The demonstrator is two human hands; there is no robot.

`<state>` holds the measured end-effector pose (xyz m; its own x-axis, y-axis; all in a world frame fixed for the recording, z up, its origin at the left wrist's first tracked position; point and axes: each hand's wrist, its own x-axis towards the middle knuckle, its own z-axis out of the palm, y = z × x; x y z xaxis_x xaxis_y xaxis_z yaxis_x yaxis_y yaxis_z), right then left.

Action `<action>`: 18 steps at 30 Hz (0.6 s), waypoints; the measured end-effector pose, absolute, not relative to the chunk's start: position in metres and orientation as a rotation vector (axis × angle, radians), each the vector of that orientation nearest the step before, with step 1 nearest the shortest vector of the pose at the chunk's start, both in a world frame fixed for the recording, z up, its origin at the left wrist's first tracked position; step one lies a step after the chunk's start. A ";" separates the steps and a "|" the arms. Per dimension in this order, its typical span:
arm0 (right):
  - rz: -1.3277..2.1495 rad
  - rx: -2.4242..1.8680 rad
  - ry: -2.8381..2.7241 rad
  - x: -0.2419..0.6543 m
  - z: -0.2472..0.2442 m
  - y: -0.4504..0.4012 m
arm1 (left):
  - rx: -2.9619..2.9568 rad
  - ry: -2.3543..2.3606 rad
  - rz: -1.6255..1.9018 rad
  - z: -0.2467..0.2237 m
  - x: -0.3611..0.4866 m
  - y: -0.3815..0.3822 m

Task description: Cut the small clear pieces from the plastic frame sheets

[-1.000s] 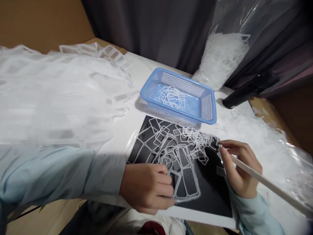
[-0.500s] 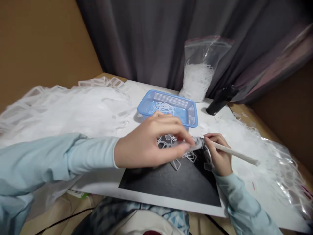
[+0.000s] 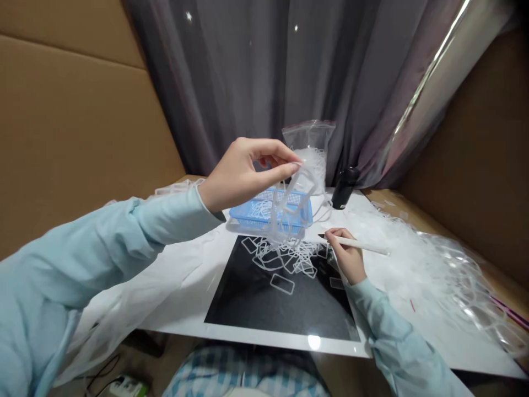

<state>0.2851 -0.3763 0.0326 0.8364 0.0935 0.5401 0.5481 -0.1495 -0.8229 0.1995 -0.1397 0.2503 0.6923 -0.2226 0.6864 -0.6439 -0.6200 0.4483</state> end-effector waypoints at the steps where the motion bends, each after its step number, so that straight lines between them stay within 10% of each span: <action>1: -0.420 -1.683 -0.495 0.286 0.031 -0.376 | 2.171 -0.650 0.754 0.253 0.203 -0.140; 18: -0.311 -1.605 -0.450 0.295 0.022 -0.373 | 2.013 -0.400 0.349 0.290 0.250 -0.140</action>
<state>0.2951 -0.3735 0.0221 0.8828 0.1007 0.4588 0.4647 -0.0455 -0.8843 0.2504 -0.1403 0.2903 0.9034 -0.1303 0.4086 -0.4225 -0.4339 0.7958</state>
